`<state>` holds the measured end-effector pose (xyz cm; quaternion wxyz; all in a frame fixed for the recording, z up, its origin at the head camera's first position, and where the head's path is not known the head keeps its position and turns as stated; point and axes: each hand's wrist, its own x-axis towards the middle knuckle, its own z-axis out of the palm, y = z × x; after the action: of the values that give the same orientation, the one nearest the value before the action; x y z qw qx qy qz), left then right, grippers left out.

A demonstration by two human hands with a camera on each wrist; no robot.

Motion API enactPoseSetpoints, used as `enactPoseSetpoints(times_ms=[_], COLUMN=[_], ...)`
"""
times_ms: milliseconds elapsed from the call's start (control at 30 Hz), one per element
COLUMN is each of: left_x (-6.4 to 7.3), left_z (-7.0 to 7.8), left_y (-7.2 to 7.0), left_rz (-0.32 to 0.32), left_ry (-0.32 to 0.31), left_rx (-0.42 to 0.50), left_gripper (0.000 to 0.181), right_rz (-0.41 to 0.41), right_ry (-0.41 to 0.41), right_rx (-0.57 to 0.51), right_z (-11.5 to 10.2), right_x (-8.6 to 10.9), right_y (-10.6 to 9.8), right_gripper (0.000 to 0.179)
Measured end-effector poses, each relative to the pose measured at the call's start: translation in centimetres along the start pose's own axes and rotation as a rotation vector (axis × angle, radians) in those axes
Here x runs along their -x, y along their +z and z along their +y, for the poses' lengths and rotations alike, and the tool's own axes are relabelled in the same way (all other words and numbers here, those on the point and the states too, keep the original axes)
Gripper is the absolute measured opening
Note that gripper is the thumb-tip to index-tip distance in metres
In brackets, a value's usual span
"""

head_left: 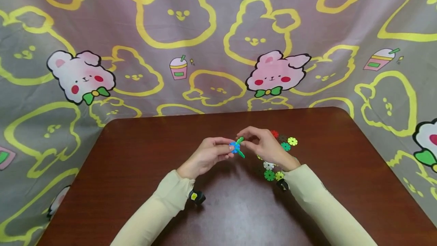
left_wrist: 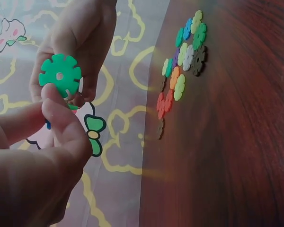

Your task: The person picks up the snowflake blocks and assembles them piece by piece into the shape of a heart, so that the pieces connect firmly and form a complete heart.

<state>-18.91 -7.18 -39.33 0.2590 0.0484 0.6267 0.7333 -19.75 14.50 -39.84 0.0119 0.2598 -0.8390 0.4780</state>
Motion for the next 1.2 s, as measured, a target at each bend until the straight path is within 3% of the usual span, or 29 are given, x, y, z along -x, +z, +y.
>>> enactPoseSetpoints(times_ms=[133,367,467,633,767,1200], left_x=[0.1,0.0,-0.1,-0.2,-0.2,-0.5], left_z=[0.2,0.1,0.0,-0.2,-0.3,-0.5], left_y=[-0.4,-0.9,-1.1,-1.2,-1.2,-1.1], left_rz=[-0.010,-0.012,-0.017,-0.032,-0.039,-0.067], left_ry=[-0.003,0.006,0.004,0.003,0.000,-0.016], left_rx=[-0.005,0.007,0.016,0.030,0.040,0.062], left_gripper=[0.036,0.045,0.048,0.053,0.056,0.049], right_rz=[-0.011,0.016,-0.023,-0.157,-0.234,-0.274], right_ry=[-0.002,0.078,0.104,0.137,0.168,0.252], right_rx=[0.034,0.139,0.229,0.381,0.452,0.504], right_z=[0.4,2.3,3.3,4.8,5.4,5.9], right_x=[-0.3,0.0,0.4,1.3,1.8,1.9], right_y=[-0.7,-2.5,-3.0,-3.1,-2.6,-1.9], right_gripper=[0.027,0.025,0.023,0.025,0.026,0.023])
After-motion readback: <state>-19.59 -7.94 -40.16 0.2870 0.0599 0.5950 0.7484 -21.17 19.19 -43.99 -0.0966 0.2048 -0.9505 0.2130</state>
